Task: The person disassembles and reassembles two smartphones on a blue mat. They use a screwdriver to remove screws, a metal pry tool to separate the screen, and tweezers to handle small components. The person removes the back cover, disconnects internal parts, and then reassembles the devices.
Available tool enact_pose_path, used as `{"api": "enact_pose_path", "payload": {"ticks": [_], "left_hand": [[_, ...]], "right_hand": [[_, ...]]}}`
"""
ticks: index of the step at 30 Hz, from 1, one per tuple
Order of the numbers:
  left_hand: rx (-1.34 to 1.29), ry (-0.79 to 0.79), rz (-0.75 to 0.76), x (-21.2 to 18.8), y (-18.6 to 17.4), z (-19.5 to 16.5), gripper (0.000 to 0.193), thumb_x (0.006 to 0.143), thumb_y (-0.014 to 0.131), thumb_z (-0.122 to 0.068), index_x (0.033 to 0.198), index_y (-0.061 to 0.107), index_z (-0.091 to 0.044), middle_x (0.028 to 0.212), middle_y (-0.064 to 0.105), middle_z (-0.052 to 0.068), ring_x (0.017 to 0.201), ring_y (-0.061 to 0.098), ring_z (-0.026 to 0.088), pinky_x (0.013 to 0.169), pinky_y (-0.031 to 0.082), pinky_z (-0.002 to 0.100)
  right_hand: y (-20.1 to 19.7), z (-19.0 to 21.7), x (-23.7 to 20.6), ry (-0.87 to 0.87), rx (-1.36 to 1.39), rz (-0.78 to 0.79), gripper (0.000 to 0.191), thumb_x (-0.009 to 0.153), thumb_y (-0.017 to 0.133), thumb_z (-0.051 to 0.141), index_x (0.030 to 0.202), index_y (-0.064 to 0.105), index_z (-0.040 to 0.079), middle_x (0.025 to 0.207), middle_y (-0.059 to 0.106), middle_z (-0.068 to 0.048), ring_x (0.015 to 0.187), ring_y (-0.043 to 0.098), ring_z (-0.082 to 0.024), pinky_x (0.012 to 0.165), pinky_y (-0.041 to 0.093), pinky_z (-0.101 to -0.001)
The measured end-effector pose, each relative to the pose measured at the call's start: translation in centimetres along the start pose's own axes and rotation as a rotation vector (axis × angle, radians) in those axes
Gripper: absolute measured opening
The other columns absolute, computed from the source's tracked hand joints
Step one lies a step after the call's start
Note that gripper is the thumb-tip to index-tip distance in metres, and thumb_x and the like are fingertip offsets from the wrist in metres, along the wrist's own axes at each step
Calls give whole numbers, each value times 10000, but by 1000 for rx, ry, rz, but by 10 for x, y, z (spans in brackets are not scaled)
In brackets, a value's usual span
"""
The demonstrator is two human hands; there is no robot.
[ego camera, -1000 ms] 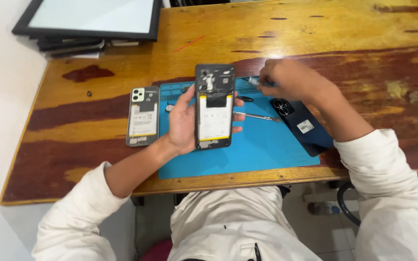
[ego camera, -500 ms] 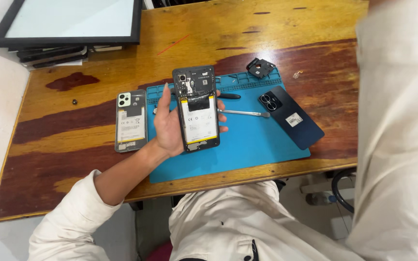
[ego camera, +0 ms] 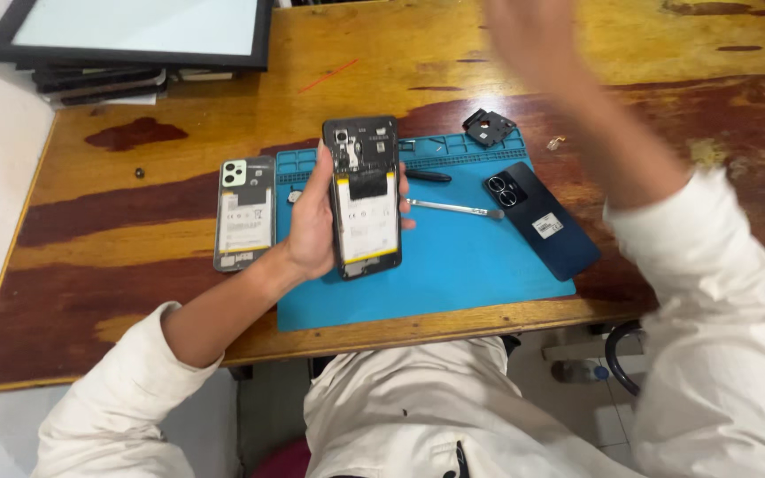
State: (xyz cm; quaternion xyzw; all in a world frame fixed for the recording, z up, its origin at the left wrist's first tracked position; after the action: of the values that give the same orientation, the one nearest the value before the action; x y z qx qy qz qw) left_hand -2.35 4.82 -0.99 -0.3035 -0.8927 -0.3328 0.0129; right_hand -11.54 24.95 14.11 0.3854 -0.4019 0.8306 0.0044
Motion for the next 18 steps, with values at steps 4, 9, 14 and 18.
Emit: {"api": "enact_pose_path", "payload": {"ticks": [4,9,14,18], "left_hand": [[91,-49,-152,6,-9,-4,740,1069,224,-647,1480,493,-93,1348,610,124,1147,632,255,932,596,495],[129,-42,-161,9,-11,-3,696,1060,223,-629,1660,231,-277,1331,603,116,1097,629,250,889,603,480],[205,-81,-148,9,-12,-1,737,1044,225,-658,1673,201,-273,1298,608,139,1062,651,256,852,626,496],[200,-107,-146,10,-13,0,755,1034,227,-672,1673,200,-270,1295,607,138,1061,651,250,860,629,503]], "right_hand": [[41,-1,-64,-111,27,162,209,1103,638,219,1079,692,19,744,631,-137,630,597,-283,578,450,-433],[60,-38,-108,-295,122,108,184,1003,715,155,1105,711,2,863,711,-160,702,699,-310,602,530,-393],[45,-21,-103,-328,119,45,168,982,736,126,1068,749,-17,881,732,-168,705,697,-306,596,529,-379],[41,-13,-99,-296,111,99,185,964,737,145,1025,760,-29,799,717,-171,628,673,-299,549,507,-387]]}}
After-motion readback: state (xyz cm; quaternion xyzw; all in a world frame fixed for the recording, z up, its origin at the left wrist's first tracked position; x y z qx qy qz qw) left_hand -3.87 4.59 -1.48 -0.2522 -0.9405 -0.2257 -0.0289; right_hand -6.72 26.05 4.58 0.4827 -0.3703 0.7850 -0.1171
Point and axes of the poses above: each hand's wrist, its own x-axis towards the middle knuckle, its own y-axis out of the palm, z = x × y, the point moved 4 cm from there along x, towards the middle knuckle
